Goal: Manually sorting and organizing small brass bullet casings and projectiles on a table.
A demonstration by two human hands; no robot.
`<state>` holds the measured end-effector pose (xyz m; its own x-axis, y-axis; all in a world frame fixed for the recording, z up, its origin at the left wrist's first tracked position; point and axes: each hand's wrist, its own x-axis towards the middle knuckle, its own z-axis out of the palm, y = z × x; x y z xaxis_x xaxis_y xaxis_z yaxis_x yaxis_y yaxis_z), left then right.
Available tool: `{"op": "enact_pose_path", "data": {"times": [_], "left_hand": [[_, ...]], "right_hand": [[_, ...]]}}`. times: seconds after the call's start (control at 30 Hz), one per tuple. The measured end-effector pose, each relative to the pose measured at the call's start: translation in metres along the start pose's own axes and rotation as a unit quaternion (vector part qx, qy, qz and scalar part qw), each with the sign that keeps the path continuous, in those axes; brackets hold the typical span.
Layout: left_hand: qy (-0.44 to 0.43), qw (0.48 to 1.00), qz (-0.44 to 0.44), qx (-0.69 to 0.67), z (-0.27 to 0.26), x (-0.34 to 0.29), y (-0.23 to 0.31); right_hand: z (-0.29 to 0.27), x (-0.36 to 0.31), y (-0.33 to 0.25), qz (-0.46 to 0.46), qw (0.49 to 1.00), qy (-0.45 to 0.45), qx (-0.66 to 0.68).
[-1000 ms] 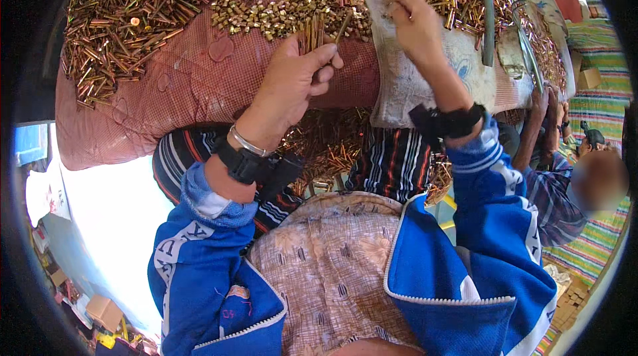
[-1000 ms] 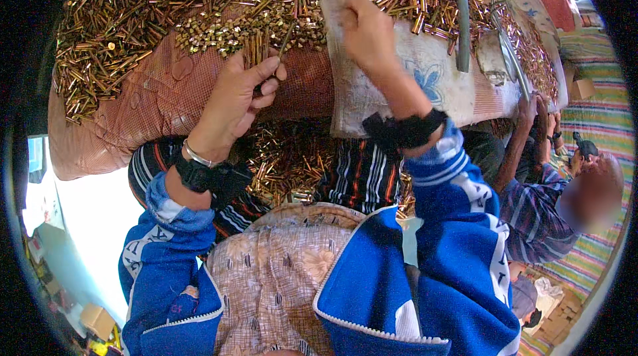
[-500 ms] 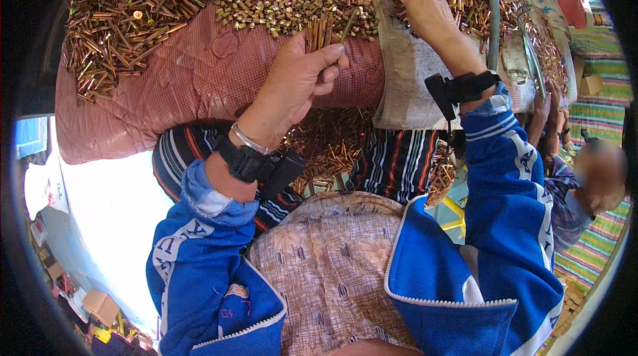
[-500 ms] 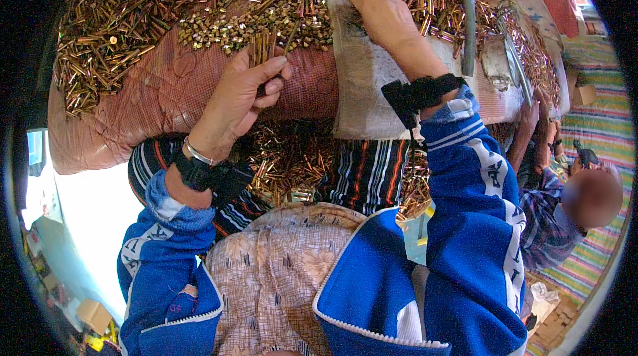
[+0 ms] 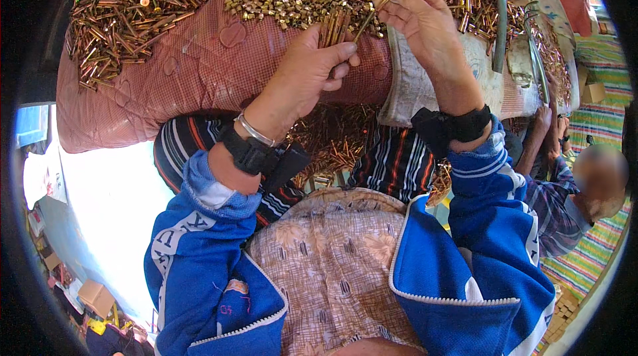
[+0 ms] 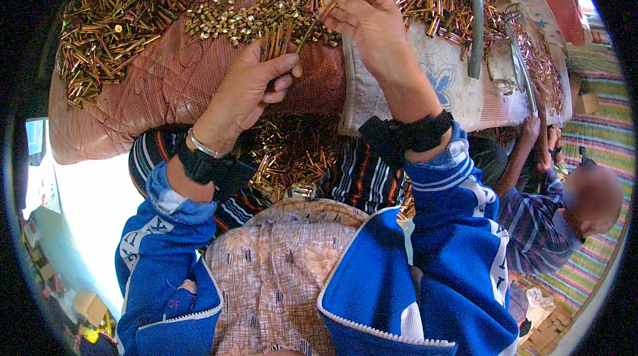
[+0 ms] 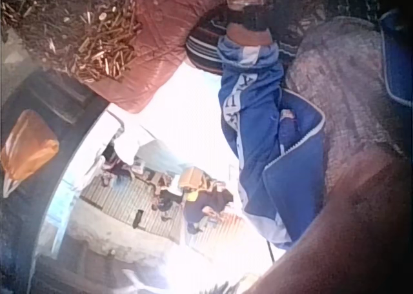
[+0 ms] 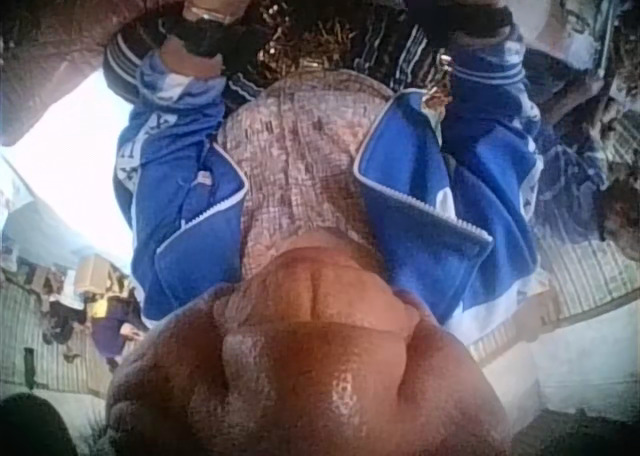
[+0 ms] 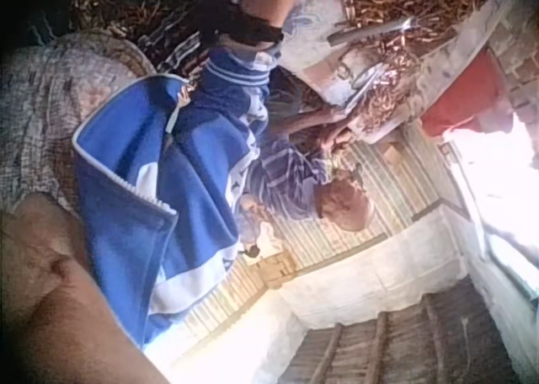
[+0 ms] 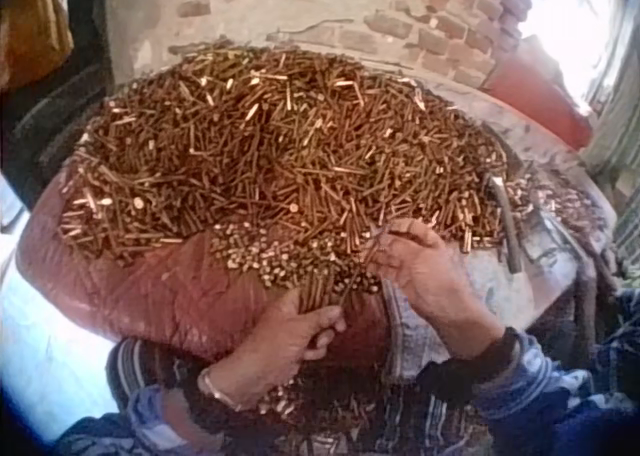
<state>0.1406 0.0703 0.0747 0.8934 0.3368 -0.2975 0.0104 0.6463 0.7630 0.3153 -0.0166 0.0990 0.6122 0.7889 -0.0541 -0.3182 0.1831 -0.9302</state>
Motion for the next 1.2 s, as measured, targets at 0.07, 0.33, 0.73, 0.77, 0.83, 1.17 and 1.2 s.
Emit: {"op": "enact_pose_path", "data": {"times": [0.07,0.33,0.73,0.77,0.83,1.17,1.2], "left_hand": [[-0.007,1.000,0.002,-0.001,0.000,0.001,-0.001],[-0.012,1.000,0.007,0.005,-0.001,0.002,-0.002],[-0.009,1.000,0.001,0.015,0.002,0.001,-0.001],[-0.024,1.000,0.009,0.002,0.002,0.001,-0.002],[-0.040,0.999,0.017,-0.012,0.002,0.003,-0.003],[-0.010,0.999,0.006,-0.047,-0.002,0.000,0.001],[-0.027,0.998,0.007,-0.058,-0.002,0.001,0.002]], "right_hand": [[0.005,-0.002,0.002,0.019,1.000,-0.001,0.023],[0.010,-0.008,0.003,0.041,0.998,-0.007,0.055],[0.021,-0.021,0.004,0.038,0.999,0.020,0.018],[0.022,-0.023,0.006,0.059,0.998,0.006,0.006],[0.026,-0.029,0.009,0.080,0.997,-0.009,-0.007],[0.025,-0.017,0.007,0.010,0.967,-0.009,-0.253],[0.012,-0.001,0.007,-0.123,0.896,-0.030,-0.426]]}}
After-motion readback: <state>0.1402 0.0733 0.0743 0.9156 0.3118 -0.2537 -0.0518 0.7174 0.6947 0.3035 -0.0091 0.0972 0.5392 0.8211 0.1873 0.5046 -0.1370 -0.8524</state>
